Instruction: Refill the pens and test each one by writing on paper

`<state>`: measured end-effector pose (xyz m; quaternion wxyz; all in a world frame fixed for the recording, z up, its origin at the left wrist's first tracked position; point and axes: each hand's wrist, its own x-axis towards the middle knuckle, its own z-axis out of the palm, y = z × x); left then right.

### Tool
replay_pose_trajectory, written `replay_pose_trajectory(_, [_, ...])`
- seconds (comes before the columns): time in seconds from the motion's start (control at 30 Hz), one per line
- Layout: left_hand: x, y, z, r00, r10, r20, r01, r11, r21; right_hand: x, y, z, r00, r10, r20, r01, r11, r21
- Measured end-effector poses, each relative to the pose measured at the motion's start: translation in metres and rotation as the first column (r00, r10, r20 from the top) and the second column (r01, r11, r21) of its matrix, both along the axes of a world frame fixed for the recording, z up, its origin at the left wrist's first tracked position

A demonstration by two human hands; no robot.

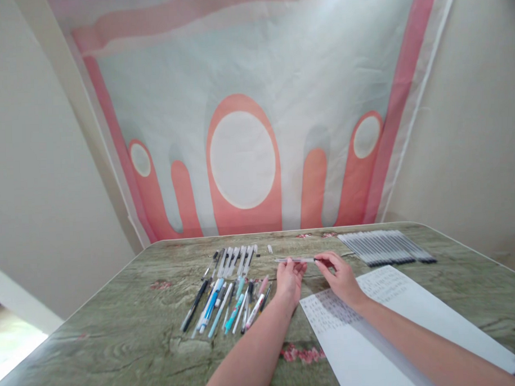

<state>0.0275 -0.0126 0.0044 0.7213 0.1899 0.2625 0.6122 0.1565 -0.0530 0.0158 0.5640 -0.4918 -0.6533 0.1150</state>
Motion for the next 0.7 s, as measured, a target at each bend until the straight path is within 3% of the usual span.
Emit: replay_pose_trajectory(0.7, [0.0008, 0.0017, -0.0030, 1.000, -0.008, -0.006, 0.008, 1.000, 0.021, 0.0004, -0.0012, 0.0015, 1.000, -0.004, 0.024, 0.005, 1.000, -0.006])
